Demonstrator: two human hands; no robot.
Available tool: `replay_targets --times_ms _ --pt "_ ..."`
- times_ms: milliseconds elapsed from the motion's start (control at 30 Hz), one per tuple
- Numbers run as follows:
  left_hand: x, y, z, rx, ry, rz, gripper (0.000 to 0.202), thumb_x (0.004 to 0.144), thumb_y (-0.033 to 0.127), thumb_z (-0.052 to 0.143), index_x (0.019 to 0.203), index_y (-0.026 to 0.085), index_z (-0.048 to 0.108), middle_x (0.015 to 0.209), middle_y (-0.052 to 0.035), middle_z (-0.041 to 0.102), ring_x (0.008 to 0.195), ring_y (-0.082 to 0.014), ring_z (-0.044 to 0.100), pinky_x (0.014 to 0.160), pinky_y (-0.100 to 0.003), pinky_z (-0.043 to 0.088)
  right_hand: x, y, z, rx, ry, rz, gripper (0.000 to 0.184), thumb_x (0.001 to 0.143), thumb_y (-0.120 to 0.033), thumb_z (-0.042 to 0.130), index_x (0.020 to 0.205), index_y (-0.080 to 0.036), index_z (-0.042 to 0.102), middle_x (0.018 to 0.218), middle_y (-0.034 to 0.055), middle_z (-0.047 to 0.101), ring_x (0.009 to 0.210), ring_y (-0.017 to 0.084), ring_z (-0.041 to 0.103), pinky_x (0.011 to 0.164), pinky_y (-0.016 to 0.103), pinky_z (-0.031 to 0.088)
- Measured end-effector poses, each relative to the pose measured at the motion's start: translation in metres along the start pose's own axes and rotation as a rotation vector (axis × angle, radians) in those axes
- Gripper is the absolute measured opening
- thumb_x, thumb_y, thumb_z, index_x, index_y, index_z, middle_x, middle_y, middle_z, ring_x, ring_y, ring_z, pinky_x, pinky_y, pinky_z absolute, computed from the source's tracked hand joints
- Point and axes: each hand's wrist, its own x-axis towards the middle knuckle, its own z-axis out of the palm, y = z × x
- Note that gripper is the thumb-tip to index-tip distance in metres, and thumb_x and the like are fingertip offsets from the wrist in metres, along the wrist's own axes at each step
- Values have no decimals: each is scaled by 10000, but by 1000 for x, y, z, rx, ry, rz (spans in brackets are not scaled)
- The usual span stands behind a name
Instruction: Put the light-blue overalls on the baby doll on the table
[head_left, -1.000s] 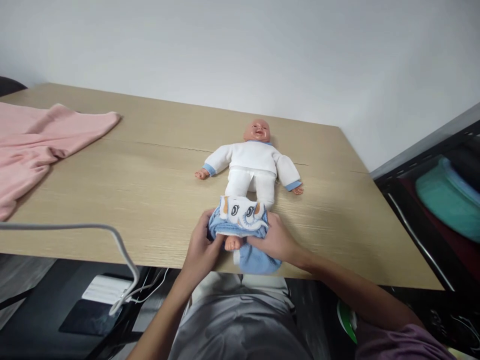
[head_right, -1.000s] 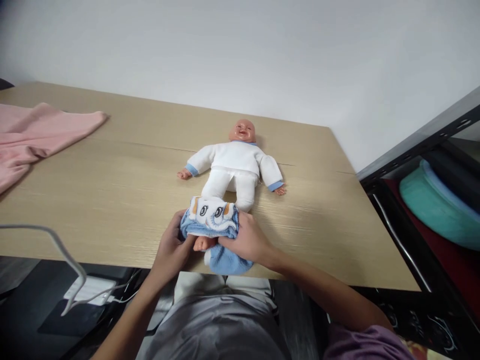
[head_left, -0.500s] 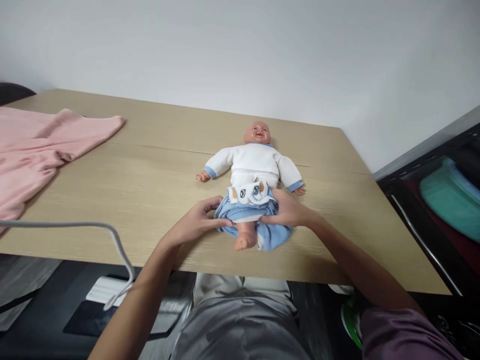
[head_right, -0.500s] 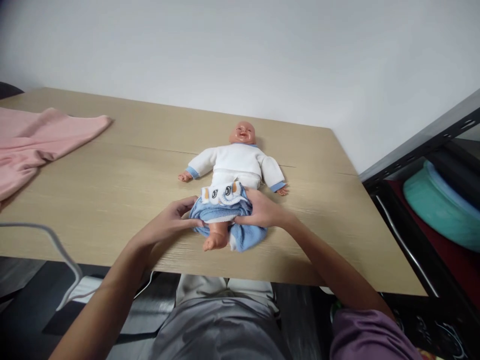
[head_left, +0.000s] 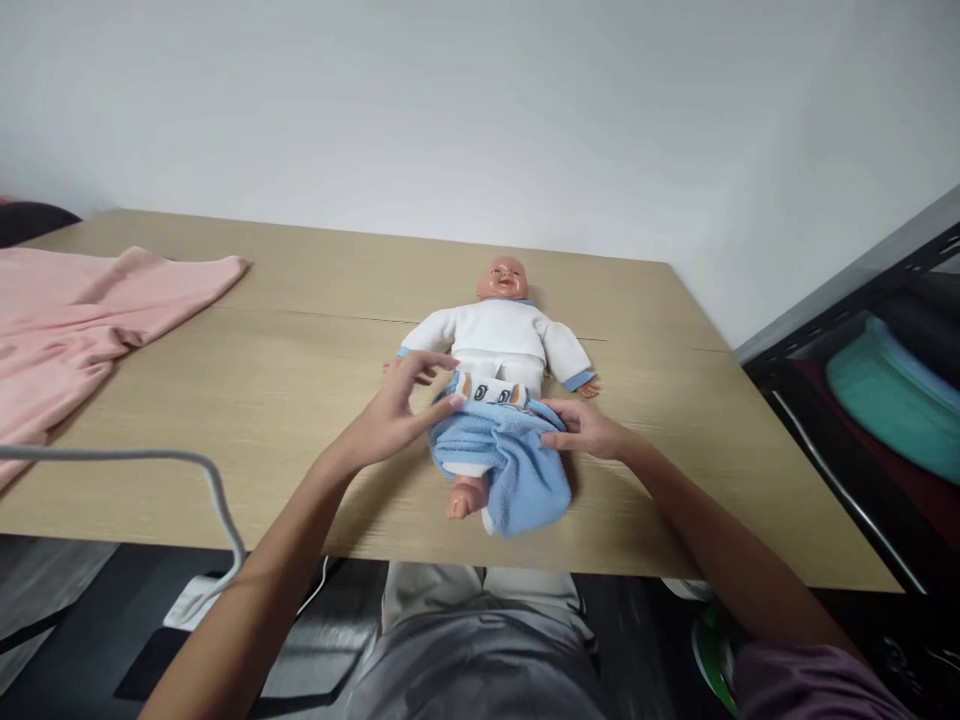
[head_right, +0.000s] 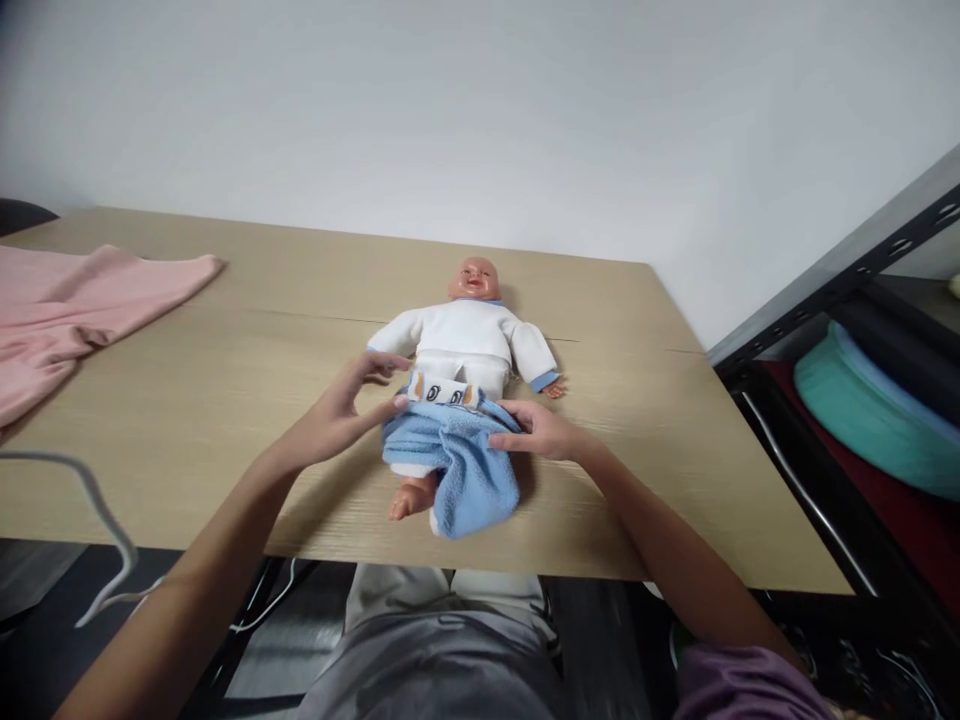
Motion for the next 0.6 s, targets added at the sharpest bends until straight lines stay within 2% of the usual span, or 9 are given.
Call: replay_targets --times_ms 100,200,233,300,367,400,467,600 --pt "26 26 7 208 -238 113 569 998 600 757 1451 263 687 1450 -115 701 1391 -359 573 1210 -468 450 -1 1 2 -39 8 -14 549 929 -583 875 1320 -210 776 1171 29 794 1072 250 744 993 373 608" --pt "66 46 11 335 -443 164 504 855 591 864 1225 254 812 1368 -117 760 1355 -409 575 1219 -497 418 -2 3 6 11 83 -28 552 909 -611 889 1258 -202 764 1075 13 767 966 207 714 916 330 609" --pt "79 50 12 331 -503 162 479 813 573 889 1161 249 830 1316 -107 782 1300 -403 609 1186 -486 444 -2 4 7 35 106 -31 569 906 -632 885 1252 -200 753 1069 16 759 962 204 707 917 333 612" --pt "103 55 12 255 -677 119 464 757 561 917 1078 234 845 1116 -72 816 1079 -355 695 1013 -432 536 -2 5 9 60 124 -30 601 913 -671 863 1267 -203 732 1103 29 758 997 212 708 951 355 619" --pt "121 55 14 108 -861 54 465 710 542 951 1031 224 845 935 -28 804 893 -308 718 831 -379 564 -3 4 10 47 113 -15 629 930 -675 846 1341 -219 711 1206 48 770 1082 232 720 1018 386 616" --pt "127 52 16 26 -928 38 455 696 524 967 1014 224 839 904 -16 800 868 -301 726 793 -369 570 -5 3 10 28 99 -3 647 930 -667 850 1382 -229 700 1258 55 774 1120 243 726 1041 398 613" --pt "134 44 24 -127 -991 56 438 690 472 992 1011 230 820 948 -13 810 931 -302 746 819 -365 595 -9 -1 10 -34 62 22 680 893 -647 895 1403 -238 708 1284 61 787 1137 265 737 1031 404 623" --pt "135 19 39 -346 -1060 130 466 730 416 1017 1074 200 787 1037 -35 815 1007 -274 769 902 -336 611 -18 -11 9 -158 -53 39 532 832 -631 951 1142 -218 821 990 27 801 943 254 719 870 343 626"
